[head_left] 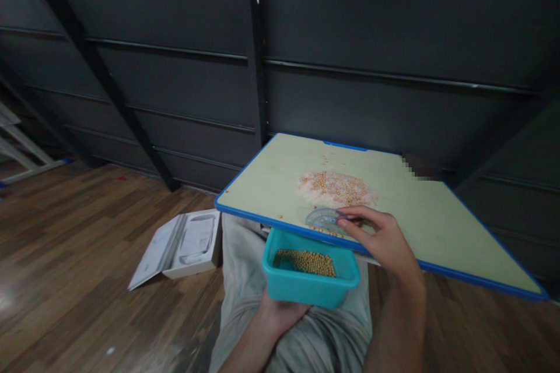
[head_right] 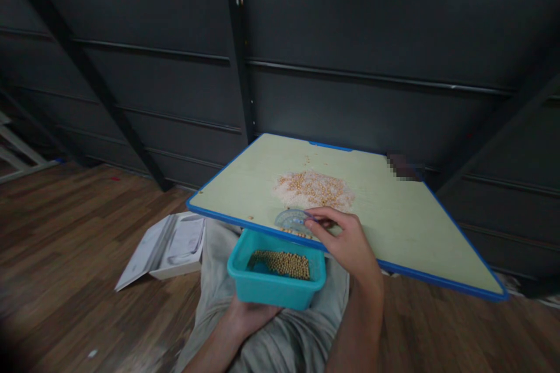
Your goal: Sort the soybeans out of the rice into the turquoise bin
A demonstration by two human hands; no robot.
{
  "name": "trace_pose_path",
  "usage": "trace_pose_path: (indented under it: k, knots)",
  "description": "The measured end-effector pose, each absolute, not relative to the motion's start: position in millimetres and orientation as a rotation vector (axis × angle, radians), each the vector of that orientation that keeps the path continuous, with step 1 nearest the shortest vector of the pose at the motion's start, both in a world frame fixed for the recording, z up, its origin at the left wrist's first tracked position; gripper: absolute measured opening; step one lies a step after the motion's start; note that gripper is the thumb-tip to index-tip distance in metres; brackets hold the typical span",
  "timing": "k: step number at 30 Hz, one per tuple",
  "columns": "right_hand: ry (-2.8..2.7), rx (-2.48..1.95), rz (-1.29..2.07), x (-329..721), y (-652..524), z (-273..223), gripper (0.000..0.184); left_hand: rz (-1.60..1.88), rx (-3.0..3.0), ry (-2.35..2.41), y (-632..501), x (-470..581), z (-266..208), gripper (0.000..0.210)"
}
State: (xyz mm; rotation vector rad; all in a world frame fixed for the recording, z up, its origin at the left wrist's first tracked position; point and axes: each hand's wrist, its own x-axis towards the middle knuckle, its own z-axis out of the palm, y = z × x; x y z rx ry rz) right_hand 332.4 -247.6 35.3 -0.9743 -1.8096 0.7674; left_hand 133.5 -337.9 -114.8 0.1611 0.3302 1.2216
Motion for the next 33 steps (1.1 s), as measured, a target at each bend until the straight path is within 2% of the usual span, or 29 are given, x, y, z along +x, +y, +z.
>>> trace_pose_path:
  k: [10,18,23,29,33]
  knots:
    - [-1.810,-0.970,0.752,333,-247,32,0.016,1.151,0.154,0.271,-338,131,-120,0.066]
    - [-1.836,-0.959,0.776,333,-247,36,0.016,1.156,0.169,0.350,-343,129,-110,0.058]
    - [-1.837,-0.960,0.777,333,-247,35,0.015,1.173,0.173,0.317,-339,132,-110,0.064]
    - [-1.851,-0.959,0.808,333,-248,37,0.015,1.177,0.213,0.332,-344,126,-115,0.048]
    - [-1.848,-0.949,0.821,334,-249,39,0.016,1.170,0.204,0.316,-347,123,-120,0.051]
